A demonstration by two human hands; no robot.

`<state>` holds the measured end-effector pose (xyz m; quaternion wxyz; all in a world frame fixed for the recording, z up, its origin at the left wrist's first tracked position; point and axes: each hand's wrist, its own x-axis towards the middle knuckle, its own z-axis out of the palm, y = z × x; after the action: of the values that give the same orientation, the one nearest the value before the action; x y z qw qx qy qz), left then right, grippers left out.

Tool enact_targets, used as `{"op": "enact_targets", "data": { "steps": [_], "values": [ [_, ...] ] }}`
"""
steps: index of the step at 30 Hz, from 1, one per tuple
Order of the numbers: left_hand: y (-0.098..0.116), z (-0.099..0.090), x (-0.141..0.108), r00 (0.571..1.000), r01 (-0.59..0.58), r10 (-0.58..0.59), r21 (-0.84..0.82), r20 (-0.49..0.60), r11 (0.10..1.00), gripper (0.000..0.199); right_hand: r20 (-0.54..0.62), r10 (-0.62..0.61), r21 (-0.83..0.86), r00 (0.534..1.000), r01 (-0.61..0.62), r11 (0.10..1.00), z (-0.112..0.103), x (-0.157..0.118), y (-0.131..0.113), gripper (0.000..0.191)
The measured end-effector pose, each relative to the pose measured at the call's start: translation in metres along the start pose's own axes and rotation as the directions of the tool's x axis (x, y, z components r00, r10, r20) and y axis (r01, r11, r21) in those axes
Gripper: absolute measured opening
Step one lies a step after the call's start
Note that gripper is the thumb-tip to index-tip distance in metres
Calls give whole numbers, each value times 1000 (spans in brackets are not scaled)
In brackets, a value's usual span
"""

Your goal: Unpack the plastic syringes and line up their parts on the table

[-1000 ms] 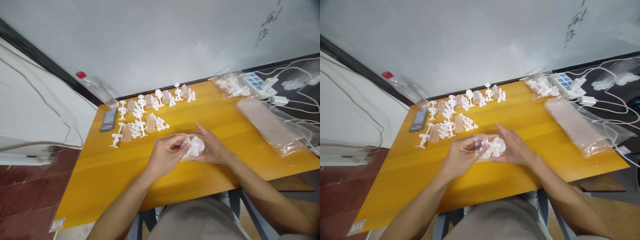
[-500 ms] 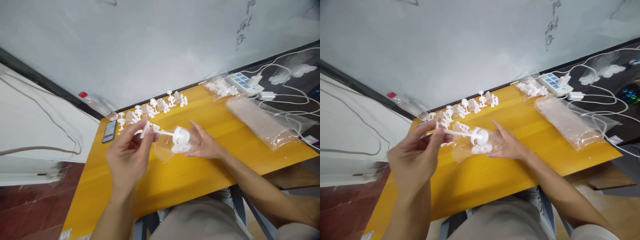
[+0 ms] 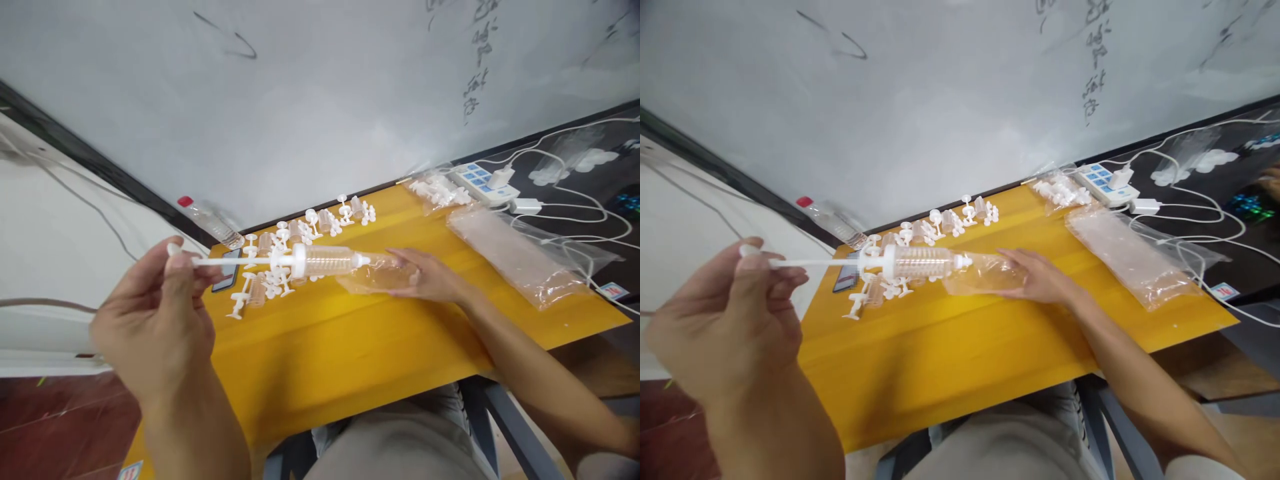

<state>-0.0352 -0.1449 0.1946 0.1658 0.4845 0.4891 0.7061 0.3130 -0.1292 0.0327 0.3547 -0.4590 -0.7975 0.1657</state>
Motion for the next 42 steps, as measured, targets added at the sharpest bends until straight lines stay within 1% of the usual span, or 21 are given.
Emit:
{"op": "enact_targets", "data": {
  "steps": [5,8,10,13,14,16,18,21,24,26,29,30,31,33,34,35,36,38,39,41,42],
  "values": [
    [-58,-36,-15,963,258,-267,-144,-43,955,28,237,6,-360,971,83,929,-37,0,32,82],
    [-85,-46,-37,906,411,-422,-200,-13,889,39,226,15,-417,974,83,905,-44,-5,11,101],
    [-97,-46,-50,868,484,-497,-226,0,845,42,180,-14,-345,984,76,935,-32,-7,-21,91],
    [-106,-41,-68,838,536,-544,-243,40,808,41,59,-50,-112,997,56,992,9,-2,-71,38],
    [-108,-40,-74,835,543,-547,-237,57,805,40,-5,-43,-45,999,42,998,26,2,-84,33],
    [-110,-42,-85,834,551,-539,-170,114,817,37,-105,9,44,994,-4,999,54,11,-101,45],
    [-109,-49,-96,836,519,-493,-58,240,853,35,-102,109,122,989,-96,988,74,19,-110,55],
    [-103,-67,-107,806,364,-309,-10,505,932,60,105,299,233,949,-315,920,86,27,-115,64],
    [-98,-80,-110,752,188,-113,-47,650,981,80,297,375,247,878,-451,858,90,29,-117,69],
    [-97,-82,-109,745,172,-140,15,653,985,63,295,361,245,885,-435,866,91,29,-118,69],
    [-102,-74,-109,769,404,-398,102,500,909,37,134,269,177,954,-290,941,92,30,-122,65],
    [-104,-70,-109,749,519,-504,92,431,850,36,57,206,126,977,-212,969,92,31,-124,62],
    [-107,-67,-109,693,633,-609,79,384,770,39,-11,124,67,992,-123,990,90,33,-125,60],
    [-111,-62,-110,521,806,-765,78,378,587,52,-82,-36,-35,996,33,999,85,36,-127,57],
    [-111,-62,-110,470,838,-788,78,398,540,58,-88,-66,-63,994,61,996,82,37,-127,56],
    [-111,-62,-111,484,825,-766,70,422,560,65,-76,-52,-71,996,47,996,79,38,-126,56],
    [-109,-64,-111,563,762,-702,54,437,645,75,-49,-1,-62,999,-2,998,76,39,-126,57],
    [-105,-67,-111,772,489,-447,28,452,872,89,45,141,-24,989,-140,990,71,39,-124,60],
    [-102,-68,-111,823,329,-307,40,477,943,85,100,188,-5,977,-188,982,70,39,-124,61],
    [-99,-69,-110,821,145,-181,109,541,983,61,159,207,13,965,-212,977,66,38,-123,62],
    [-98,-68,-110,800,158,-216,151,561,976,49,144,191,8,971,-194,981,65,37,-123,61]
  ]
}}
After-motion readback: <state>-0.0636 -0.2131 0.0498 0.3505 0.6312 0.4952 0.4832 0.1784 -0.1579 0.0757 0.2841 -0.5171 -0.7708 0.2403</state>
